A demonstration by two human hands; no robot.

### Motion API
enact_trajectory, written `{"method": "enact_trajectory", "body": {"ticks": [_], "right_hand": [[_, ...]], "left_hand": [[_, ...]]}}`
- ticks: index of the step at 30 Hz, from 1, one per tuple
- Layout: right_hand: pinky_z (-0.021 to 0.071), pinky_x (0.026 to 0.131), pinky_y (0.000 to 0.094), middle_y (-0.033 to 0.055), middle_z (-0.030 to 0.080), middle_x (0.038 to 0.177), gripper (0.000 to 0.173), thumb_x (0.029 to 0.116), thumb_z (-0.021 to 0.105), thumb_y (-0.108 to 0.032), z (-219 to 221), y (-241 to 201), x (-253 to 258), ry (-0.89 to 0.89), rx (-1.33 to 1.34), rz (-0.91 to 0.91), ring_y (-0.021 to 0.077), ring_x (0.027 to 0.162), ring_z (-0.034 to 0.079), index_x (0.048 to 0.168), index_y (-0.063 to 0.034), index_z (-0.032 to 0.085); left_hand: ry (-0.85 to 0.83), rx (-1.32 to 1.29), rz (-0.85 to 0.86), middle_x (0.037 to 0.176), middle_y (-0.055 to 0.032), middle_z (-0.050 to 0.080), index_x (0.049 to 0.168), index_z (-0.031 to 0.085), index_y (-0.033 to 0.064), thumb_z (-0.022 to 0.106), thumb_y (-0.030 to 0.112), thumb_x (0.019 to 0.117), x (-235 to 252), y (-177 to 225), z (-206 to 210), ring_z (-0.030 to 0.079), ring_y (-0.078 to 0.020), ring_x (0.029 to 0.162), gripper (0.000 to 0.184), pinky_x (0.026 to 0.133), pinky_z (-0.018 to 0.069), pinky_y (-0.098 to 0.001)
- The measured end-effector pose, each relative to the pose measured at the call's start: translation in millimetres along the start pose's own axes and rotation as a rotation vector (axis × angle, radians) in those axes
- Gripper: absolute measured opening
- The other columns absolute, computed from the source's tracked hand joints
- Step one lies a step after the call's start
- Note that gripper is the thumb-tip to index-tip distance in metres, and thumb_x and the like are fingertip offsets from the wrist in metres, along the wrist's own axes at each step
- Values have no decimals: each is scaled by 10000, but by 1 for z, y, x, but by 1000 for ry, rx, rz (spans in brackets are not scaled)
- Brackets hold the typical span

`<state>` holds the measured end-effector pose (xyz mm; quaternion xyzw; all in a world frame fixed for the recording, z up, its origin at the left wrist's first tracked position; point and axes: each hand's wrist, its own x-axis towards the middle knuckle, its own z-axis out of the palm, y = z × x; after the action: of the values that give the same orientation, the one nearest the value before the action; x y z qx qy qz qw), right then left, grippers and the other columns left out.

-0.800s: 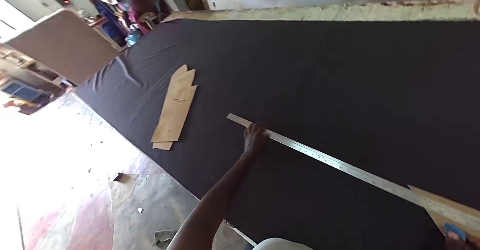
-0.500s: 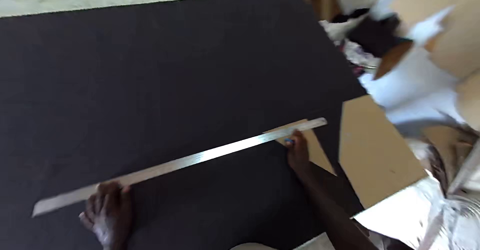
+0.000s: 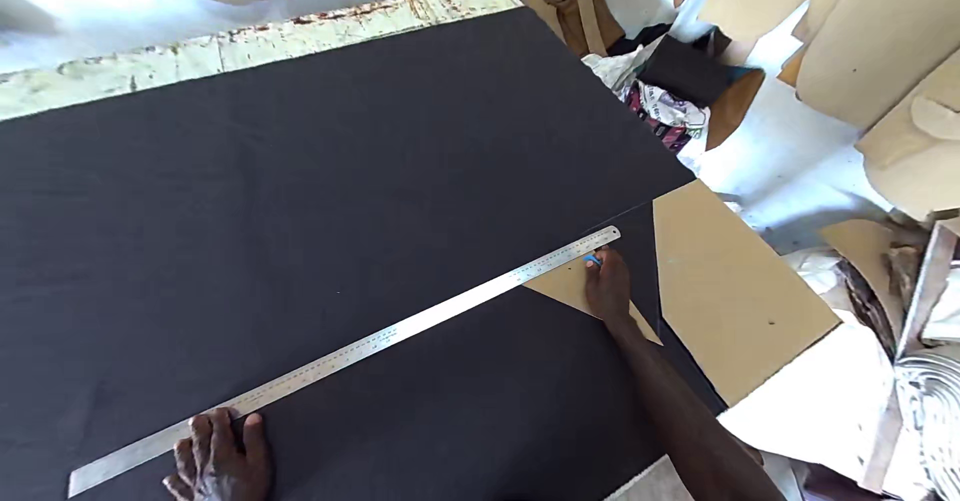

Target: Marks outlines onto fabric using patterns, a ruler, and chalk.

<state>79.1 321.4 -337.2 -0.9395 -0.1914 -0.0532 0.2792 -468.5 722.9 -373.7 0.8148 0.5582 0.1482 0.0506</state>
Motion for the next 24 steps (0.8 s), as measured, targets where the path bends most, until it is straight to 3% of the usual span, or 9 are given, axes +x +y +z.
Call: {"method": "enact_trajectory", "body": {"ticks": [2,4,13,15,17,19,21,24], "right_hand": [[508,955,610,260,655,1149,321,1046,538,-246,-14,-3,10,-42,-2,53,426,1106,640,1200,22,624],[534,883,607,256,661,1078,315,1051,537,-247,-22,-6,15,-79,28,103,424,1031,662,1216,14,601],[563,769,623,200,700,997,324,1055,526,-274,-45,-14,-8,-259,68,211,384,902,705,1286,-50,566],[556,815,606,198,687,1059,310,1056,528,-255,-40,-17,-10,-217,50,111,377,969,690,1267,-35,588],[530,983,551,188,666,1229,331,1057,520,-211,-28,-13,-4,-203,93,-80,337,1137,657,1305,-9,604],[509,1044,502,175,661,1300,321,1050,519,-186,-14,-15,2,-205,144,-256,299,1195,648,1288,7,612],[521,1027,500,162,681,1249,313,1044,529,-187,-3,-28,0,-229,165,-328,293,1171,659,1283,-6,620],[544,933,528,173,692,1081,257,1032,555,-193,1,-43,-10,-130,103,-279,329,1037,679,1185,-12,652]], "left_hand": [[0,-11,-4,1659,-68,354,1568,436,218,326,664,1033,0,0,0,245,-353,1556,705,1208,131,-688],[-5,-15,-6,1661,-67,351,1565,442,218,332,674,1025,0,0,-1,237,-353,1558,716,1208,127,-689],[17,-38,-14,1655,-69,361,1545,468,221,348,694,1010,2,-2,2,245,-345,1556,724,1211,120,-683],[10,-33,-13,1654,-73,361,1548,464,212,343,692,1011,1,-2,1,246,-351,1555,730,1207,123,-687],[10,-36,-15,1654,-71,362,1549,464,220,345,686,1013,1,0,2,244,-350,1556,720,1210,118,-687],[10,-37,-18,1658,-62,357,1551,463,230,347,689,1014,1,-1,3,235,-339,1561,716,1215,107,-683],[13,-33,-24,1653,-58,368,1548,467,224,347,687,1014,1,1,2,244,-338,1558,717,1216,118,-674],[-2,-27,-39,1649,-55,374,1545,469,221,338,691,1011,1,7,-3,250,-346,1555,724,1215,125,-673]]}}
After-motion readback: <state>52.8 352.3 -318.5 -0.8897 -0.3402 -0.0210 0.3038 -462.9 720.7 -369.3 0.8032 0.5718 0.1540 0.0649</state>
